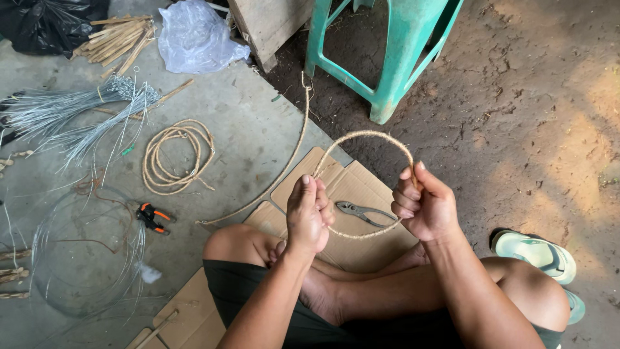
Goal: The person sits on the floor and ties a loop in a rope using pliers to secure the knot. They then place the finished loop aside and pick up a bundle of thin metal wires.
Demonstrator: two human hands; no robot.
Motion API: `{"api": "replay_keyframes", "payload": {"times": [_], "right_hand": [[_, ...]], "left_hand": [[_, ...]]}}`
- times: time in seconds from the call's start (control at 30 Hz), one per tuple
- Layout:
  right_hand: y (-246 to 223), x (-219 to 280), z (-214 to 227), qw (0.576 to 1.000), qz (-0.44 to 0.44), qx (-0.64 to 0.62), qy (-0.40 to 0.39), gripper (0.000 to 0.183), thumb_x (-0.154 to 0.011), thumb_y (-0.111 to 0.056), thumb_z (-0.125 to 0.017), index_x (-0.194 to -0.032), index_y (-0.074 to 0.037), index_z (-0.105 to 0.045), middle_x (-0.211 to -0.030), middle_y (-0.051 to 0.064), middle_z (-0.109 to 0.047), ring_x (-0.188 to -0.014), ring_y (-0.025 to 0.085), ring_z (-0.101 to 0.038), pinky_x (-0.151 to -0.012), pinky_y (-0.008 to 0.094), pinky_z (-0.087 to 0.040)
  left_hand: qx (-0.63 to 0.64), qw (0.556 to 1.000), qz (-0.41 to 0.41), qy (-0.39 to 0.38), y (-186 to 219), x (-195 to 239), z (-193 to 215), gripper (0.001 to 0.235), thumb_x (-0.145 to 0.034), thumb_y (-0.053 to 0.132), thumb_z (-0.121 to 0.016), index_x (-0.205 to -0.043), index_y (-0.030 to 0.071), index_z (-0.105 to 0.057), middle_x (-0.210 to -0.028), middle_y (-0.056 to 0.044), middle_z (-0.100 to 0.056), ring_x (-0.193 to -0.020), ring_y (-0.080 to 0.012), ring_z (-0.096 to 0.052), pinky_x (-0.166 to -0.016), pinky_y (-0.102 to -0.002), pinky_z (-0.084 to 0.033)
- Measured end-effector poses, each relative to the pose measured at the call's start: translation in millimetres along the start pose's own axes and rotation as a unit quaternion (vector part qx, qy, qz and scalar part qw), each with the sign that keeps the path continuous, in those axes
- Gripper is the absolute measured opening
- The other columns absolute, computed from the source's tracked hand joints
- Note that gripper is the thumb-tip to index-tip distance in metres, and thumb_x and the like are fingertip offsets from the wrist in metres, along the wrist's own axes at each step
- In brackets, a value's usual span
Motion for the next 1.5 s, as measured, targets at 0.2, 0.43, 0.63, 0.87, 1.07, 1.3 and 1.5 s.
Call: {"api": "replay_keyframes", "payload": {"times": [0.2,0.43,0.63,0.87,1.07,1.3,1.5], "right_hand": [[-2,7,-8,0.995,0.043,0.082,0.031,0.029,-0.110,-0.031,-0.045,-0.096,-0.010,-0.061,-0.061,-0.006,-0.029,-0.049,0.008,-0.022,-0.044,0.025,-0.022],[5,-1,-12,0.992,0.032,0.108,0.057,0.028,-0.108,-0.030,-0.047,-0.095,-0.009,-0.060,-0.059,-0.005,-0.028,-0.047,0.008,-0.021,-0.042,0.026,-0.021],[-9,-8,-8,0.990,-0.045,0.113,0.067,0.034,-0.105,-0.034,-0.046,-0.093,-0.007,-0.060,-0.058,-0.001,-0.037,-0.048,0.012,-0.029,-0.045,0.028,-0.026],[-12,-2,1,0.989,0.036,0.143,0.017,0.030,-0.106,-0.029,-0.055,-0.091,-0.004,-0.063,-0.056,-0.004,-0.037,-0.045,0.008,-0.028,-0.040,0.026,-0.024],[-10,-3,2,0.969,0.059,0.240,0.020,0.033,-0.106,-0.030,-0.053,-0.092,-0.002,-0.064,-0.054,-0.002,-0.042,-0.043,0.008,-0.031,-0.039,0.026,-0.029],[-13,-7,-3,0.955,0.054,0.285,0.066,0.033,-0.105,-0.030,-0.053,-0.099,-0.001,-0.068,-0.055,-0.001,-0.043,-0.042,0.011,-0.038,-0.040,0.027,-0.035],[-12,-13,2,0.902,0.097,0.417,0.058,0.027,-0.103,-0.024,-0.060,-0.113,-0.003,-0.073,-0.088,0.000,-0.070,-0.074,0.005,-0.058,-0.067,0.022,-0.050]], "left_hand": [[-0.022,1.000,0.010,0.009,-4,-1,1,0.035,-0.107,0.044,-0.048,-0.092,0.012,-0.051,-0.061,0.005,-0.032,-0.045,-0.0071,-0.025,-0.040,-0.026,-0.023],[-0.035,0.998,0.026,0.037,-5,-2,8,0.036,-0.106,0.044,-0.049,-0.092,0.011,-0.053,-0.062,0.005,-0.032,-0.047,-0.0065,-0.025,-0.040,-0.026,-0.022],[-0.068,0.997,0.029,-0.004,8,-4,4,0.036,-0.106,0.041,-0.051,-0.101,0.006,-0.060,-0.062,0.005,-0.032,-0.047,-0.0066,-0.025,-0.042,-0.026,-0.024],[-0.043,0.995,0.075,-0.047,3,-2,8,0.038,-0.106,0.041,-0.051,-0.106,0.004,-0.062,-0.063,0.005,-0.034,-0.047,-0.0068,-0.026,-0.043,-0.025,-0.024],[-0.036,0.996,0.074,-0.040,2,3,9,0.038,-0.106,0.040,-0.051,-0.106,0.004,-0.062,-0.064,0.004,-0.034,-0.047,-0.0069,-0.026,-0.043,-0.025,-0.024],[-0.088,0.995,0.037,-0.036,16,4,5,0.039,-0.107,0.038,-0.052,-0.106,0.000,-0.064,-0.062,0.005,-0.034,-0.048,-0.0061,-0.028,-0.043,-0.024,-0.025],[-0.213,0.969,0.105,-0.072,4,7,-8,0.039,-0.108,0.035,-0.051,-0.103,0.001,-0.068,-0.058,0.008,-0.032,-0.045,-0.0034,-0.026,-0.041,-0.023,-0.023]]}}
Point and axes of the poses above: each hand's wrist, its own x-axis away from the middle knuckle, its own z-axis out of the back of the hand, y = z × x, the point moved 6 cm from there along -x, towards the middle knuckle
